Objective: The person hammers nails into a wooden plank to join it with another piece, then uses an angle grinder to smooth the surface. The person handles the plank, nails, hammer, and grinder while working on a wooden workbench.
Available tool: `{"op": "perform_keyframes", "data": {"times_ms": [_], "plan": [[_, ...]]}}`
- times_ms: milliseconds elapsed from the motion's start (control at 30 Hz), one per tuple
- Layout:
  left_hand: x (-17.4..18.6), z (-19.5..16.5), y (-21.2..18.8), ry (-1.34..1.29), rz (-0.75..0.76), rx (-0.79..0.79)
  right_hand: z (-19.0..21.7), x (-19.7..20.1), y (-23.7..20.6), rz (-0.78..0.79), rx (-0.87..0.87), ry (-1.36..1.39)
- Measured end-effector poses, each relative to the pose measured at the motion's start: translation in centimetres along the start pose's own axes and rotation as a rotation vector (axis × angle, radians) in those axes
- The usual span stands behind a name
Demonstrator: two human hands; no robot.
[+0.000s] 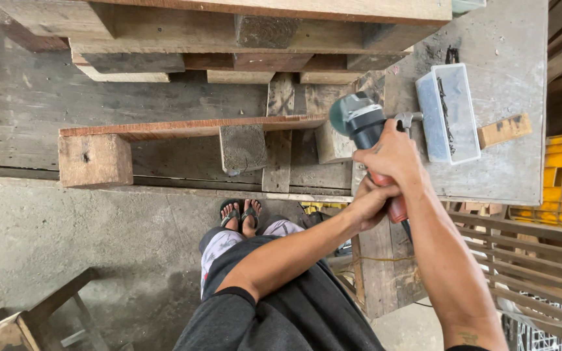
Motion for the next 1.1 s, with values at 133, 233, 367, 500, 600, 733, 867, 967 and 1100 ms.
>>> {"op": "perform_keyframes", "data": {"times_ms": [133, 233, 367, 500, 600, 733, 867, 967, 1100], "plan": [[2.6, -1.6, -2.9, -0.009, -0.022, -0.065, 4.3, -1.8, 0.4, 0.009, 0.136, 0.044], [4.7, -3.3, -5.5, 0.005, -0.100, -0.155, 8.1, -3.1, 0.5, 0.008, 0.286, 0.025], [5.4, -4.5, -7.5, 0.018, -0.049, -0.196, 10.1, -4.1, 0.5, 0.037, 0.288, 0.061], [4.2, -3.6, -6.6, 0.001, -0.015, -0.070, 8.2, -3.3, 0.0, 0.041, 0.117, 0.053], [3.2, -3.2, -6.6, 0.017, -0.050, 0.050, 7.0, -2.4, -1.4, -0.005, -0.020, -0.013], [3.5, -4.5, -8.5, 0.026, -0.075, 0.118, 9.0, -2.6, -2.0, -0.024, -0.069, -0.046], [5.2, -6.6, -11.9, 0.079, -0.039, 0.048, 12.5, -4.5, -2.1, -0.017, -0.017, 0.090], [4.9, -7.1, -12.9, 0.073, -0.030, 0.063, 13.0, -4.8, -2.8, -0.045, -0.047, 0.079], [2.3, -6.5, -10.4, 0.125, -0.011, 0.215, 8.9, -3.3, -2.9, -0.066, -0.216, 0.030]]}}
Point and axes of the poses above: each hand's wrist, its own y-axis towards the middle knuckle, its own x-axis out of the back of the hand, z = x × y, the point moved 3 cm from there along y, towards the middle knuckle, and after that the axes turned 13 degrees about x, right-handed, at the moved point
